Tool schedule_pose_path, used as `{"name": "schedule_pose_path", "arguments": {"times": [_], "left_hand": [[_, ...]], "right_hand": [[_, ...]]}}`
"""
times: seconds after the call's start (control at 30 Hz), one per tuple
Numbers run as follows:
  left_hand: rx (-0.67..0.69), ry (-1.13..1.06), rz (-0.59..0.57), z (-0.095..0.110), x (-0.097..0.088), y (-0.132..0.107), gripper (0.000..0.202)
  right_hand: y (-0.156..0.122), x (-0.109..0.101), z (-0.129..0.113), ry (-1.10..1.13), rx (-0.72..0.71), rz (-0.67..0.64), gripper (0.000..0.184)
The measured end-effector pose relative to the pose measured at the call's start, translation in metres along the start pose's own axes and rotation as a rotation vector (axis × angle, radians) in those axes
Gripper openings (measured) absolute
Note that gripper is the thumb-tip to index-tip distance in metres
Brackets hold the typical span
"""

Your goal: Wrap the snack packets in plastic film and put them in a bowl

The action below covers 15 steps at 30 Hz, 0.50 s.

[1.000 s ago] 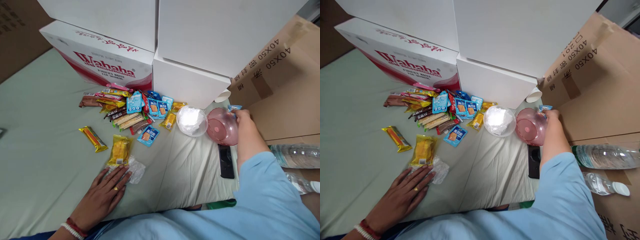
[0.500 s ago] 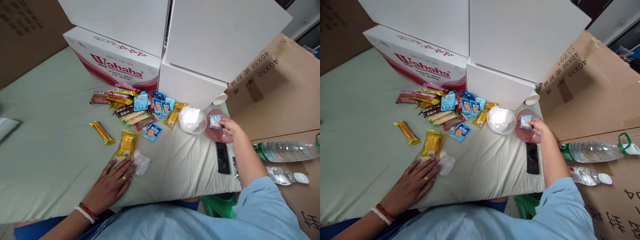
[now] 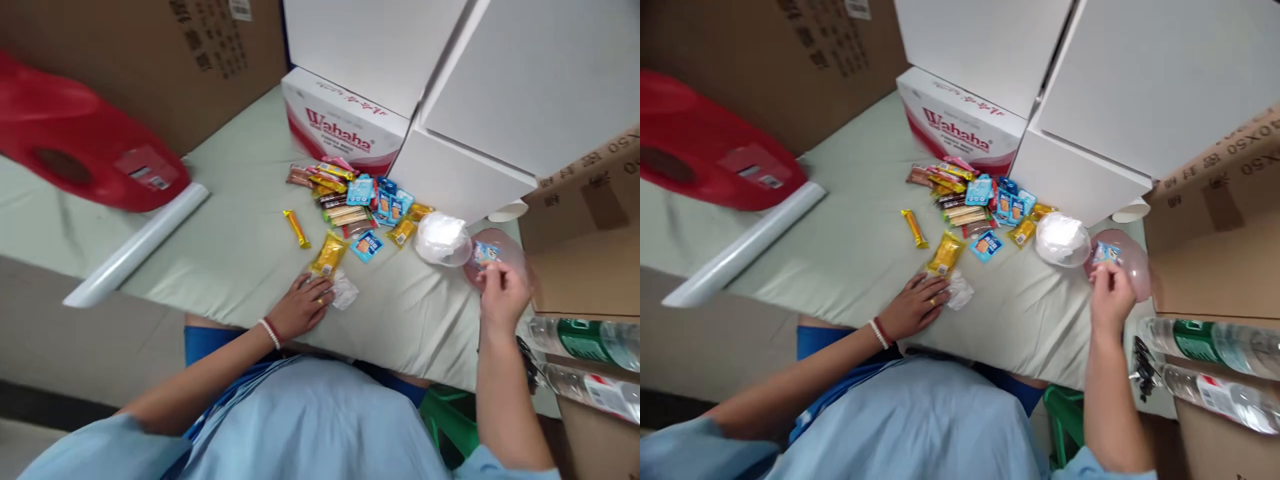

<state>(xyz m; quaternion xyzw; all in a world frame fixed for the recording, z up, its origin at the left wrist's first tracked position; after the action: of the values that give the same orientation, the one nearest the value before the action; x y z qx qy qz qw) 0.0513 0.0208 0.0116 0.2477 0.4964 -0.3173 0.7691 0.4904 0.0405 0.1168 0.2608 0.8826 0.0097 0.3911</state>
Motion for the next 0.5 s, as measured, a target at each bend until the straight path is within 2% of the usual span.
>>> {"name": "schedule_pose_path", "arguments": {"times": [0.03, 0.1, 0.17, 0.23, 0.27, 0.37, 0.43, 0.5], "left_hand": [[-0.011, -0.047, 0.005, -0.001, 0.000, 0.000, 0.032], [-0.018, -0.137, 0.029, 0.000, 0.001, -0.001, 0.029], [-0.018, -0.217, 0.055, 0.003, 0.003, -0.003, 0.026], [-0.032, -0.268, 0.084, 0.008, 0.004, -0.005, 0.026], [-0.047, -0.277, 0.103, 0.011, 0.003, -0.006, 0.027], [-0.091, -0.235, 0.156, 0.017, -0.005, -0.002, 0.031], [-0.088, -0.192, 0.138, 0.015, -0.013, 0.010, 0.033], [-0.114, -0.182, 0.089, 0.001, -0.023, 0.025, 0.034]], "right_hand": [[-0.030, 0.021, -0.015, 0.075, -0.028, -0.083, 0.036], [-0.090, 0.078, -0.043, 0.232, -0.012, -0.384, 0.034], [-0.139, 0.131, -0.066, 0.312, 0.017, -0.600, 0.036], [-0.164, 0.170, -0.082, 0.290, -0.004, -0.688, 0.039], [-0.169, 0.183, -0.088, 0.264, -0.016, -0.698, 0.039], [-0.167, 0.198, -0.096, 0.254, -0.040, -0.712, 0.028], [-0.165, 0.196, -0.100, 0.286, -0.065, -0.756, 0.024], [-0.166, 0.189, -0.102, 0.280, -0.085, -0.791, 0.023]]}}
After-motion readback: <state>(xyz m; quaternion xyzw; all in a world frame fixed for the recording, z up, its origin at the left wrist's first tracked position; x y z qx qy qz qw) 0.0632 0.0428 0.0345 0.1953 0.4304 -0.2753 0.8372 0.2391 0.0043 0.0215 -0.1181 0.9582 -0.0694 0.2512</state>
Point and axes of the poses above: each hand's wrist, its own y-axis towards the middle knuckle, its own x-axis out of the palm, z = x × y, the point moved 6 cm from there along y, towards the middle knuckle, and after that the axes turned 10 degrees about -z, right-handed, at the moved point
